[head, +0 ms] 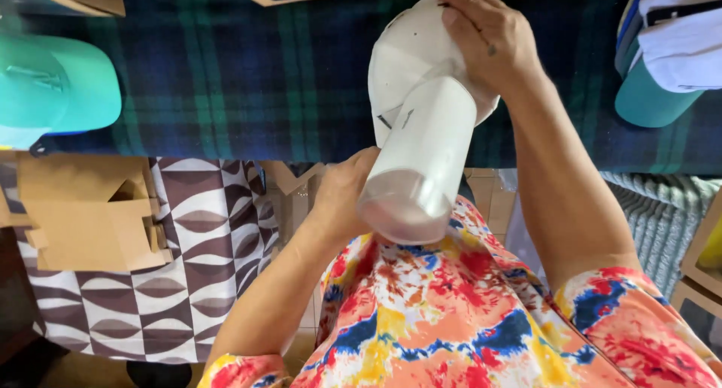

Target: Cleaning and steaming a white baseball cap using a brush and a handheld steamer

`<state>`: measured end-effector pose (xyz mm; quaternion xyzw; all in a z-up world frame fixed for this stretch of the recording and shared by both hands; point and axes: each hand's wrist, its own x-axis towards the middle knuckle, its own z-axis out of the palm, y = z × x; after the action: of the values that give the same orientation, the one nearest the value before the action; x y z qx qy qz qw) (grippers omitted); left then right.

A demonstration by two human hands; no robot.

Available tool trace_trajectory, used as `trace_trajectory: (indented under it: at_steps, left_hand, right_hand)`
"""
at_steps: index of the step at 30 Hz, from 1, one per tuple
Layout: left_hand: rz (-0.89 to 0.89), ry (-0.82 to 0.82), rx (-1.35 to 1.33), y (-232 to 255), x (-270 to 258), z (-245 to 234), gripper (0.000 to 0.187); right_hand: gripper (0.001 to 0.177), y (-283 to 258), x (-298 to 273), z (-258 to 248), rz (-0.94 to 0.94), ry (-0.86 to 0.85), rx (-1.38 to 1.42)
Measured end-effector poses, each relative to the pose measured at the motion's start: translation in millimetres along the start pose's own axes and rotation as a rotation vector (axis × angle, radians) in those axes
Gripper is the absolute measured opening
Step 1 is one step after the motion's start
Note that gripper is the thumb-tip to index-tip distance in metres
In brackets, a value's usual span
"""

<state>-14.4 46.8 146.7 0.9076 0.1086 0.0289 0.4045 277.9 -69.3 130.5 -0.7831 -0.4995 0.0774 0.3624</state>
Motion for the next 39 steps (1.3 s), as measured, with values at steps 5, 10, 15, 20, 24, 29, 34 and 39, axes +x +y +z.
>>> trace_trajectory:
  at_steps: [5, 10, 15, 20, 24, 29, 34, 39]
  left_hand:
    - [0.151, 0.112, -0.114, -85.8, -45.0, 47.0, 0.019]
    - [0.151, 0.161, -0.095, -105.4, -58.9, 67.9, 0.026]
    - [0.241, 0.334, -0.134, -88.7, -34.9, 68.3, 0.078]
    - [-0.015, 0.091, -0.061, -12.3, -19.8, 17.4, 0.020]
    - [-0.133, 0.030, 0.183, 68.7, 20.0, -28.7, 0.021]
    - [-0.036, 0.103, 0.165, 7.5, -19.3, 0.3, 0.024]
    - [-0.381, -0.062, -0.139, -92.0, -74.9, 72.2, 0.022]
    - [-0.120, 0.162, -0.139, -76.2, -66.6, 88.9, 0.022]
  right_hand:
    - [0.039, -4.7, 0.1, -2.8, -0.002, -0.001, -0.002]
    - [0.043, -14.1, -2.9, -4.4, 0.115, -0.035, -0.031]
    - [0.041, -16.5, -2.7, -6.0, 0.108, -0.032, -0.002]
    - [0.042, -16.0, -2.9, -5.3, 0.159, -0.041, -0.029]
    - [0.041, -22.7, -3.0, -6.5, 0.154, -0.024, -0.016]
    - [0.042, -16.2, -1.1, -5.3, 0.155, -0.016, -0.028]
    - [0.042, -15.7, -2.1, -3.5, 0.083, -0.004, -0.066]
    - [0.043, -21.7, 0.4, -6.2, 0.238, -0.046, -0.027]
